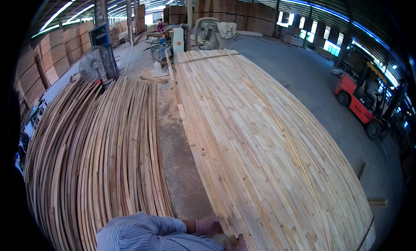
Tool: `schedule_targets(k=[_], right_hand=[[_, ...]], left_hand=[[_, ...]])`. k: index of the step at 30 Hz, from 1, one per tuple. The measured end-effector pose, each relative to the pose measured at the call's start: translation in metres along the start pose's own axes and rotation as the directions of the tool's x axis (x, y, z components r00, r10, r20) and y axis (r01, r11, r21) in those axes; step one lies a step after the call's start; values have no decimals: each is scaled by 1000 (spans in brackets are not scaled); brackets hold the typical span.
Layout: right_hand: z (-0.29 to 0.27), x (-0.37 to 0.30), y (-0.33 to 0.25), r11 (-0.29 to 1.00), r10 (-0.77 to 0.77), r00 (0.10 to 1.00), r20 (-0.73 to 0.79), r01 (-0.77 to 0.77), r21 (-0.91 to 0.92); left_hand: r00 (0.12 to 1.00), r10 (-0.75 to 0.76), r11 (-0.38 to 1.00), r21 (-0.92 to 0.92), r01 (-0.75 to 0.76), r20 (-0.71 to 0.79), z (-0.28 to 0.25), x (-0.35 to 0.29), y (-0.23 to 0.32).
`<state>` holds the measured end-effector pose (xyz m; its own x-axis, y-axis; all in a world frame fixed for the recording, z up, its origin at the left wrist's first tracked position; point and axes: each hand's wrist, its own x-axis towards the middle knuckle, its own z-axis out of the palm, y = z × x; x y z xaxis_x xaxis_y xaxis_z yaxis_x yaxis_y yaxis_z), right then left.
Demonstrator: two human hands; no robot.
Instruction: The person picks up long, thin wooden planks from a large stack and places them onto a separate pile. They repeatedly lift planks with both hands and arrange them on top of the existing stack in a workshop setting.
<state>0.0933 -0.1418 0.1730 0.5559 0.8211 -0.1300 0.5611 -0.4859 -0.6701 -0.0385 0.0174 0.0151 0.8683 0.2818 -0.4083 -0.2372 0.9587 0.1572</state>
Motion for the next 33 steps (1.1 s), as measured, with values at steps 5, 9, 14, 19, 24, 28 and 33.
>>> schedule_targets(k=[5, 9, 14, 19, 24, 28, 33], right_hand=[[-78, -46, 129, 963, 260, 951, 165, -268, 23], [-191, -158, 220, 661, 575, 818, -14, -475, -580], [-198, -187, 228, 554, 656, 755, -13, -492, -671], [-134, -139, 191, 692, 609, 790, 70, -486, -535], [-55, -51, 167, 811, 566, 796, 216, -585, 32], [-39, -6, 45, 908, 322, 920, 223, -233, -349], [42, 41, 53, 982, 94, 980, 177, -62, -180]], left_hand=[[917, 283, 959, 79, -272, -281, -27, 7, 82], [786, 526, 849, 253, -464, -326, -19, -4, 160], [727, 609, 790, 164, -591, -317, -8, -25, 250], [771, 562, 823, 296, -485, -298, 7, -26, 286], [917, 328, 856, 483, -186, -227, -65, -5, 182], [980, -69, 706, 703, -85, 189, -13, 2, 47], [940, -339, 914, 225, 339, -39, 14, 11, -10]])
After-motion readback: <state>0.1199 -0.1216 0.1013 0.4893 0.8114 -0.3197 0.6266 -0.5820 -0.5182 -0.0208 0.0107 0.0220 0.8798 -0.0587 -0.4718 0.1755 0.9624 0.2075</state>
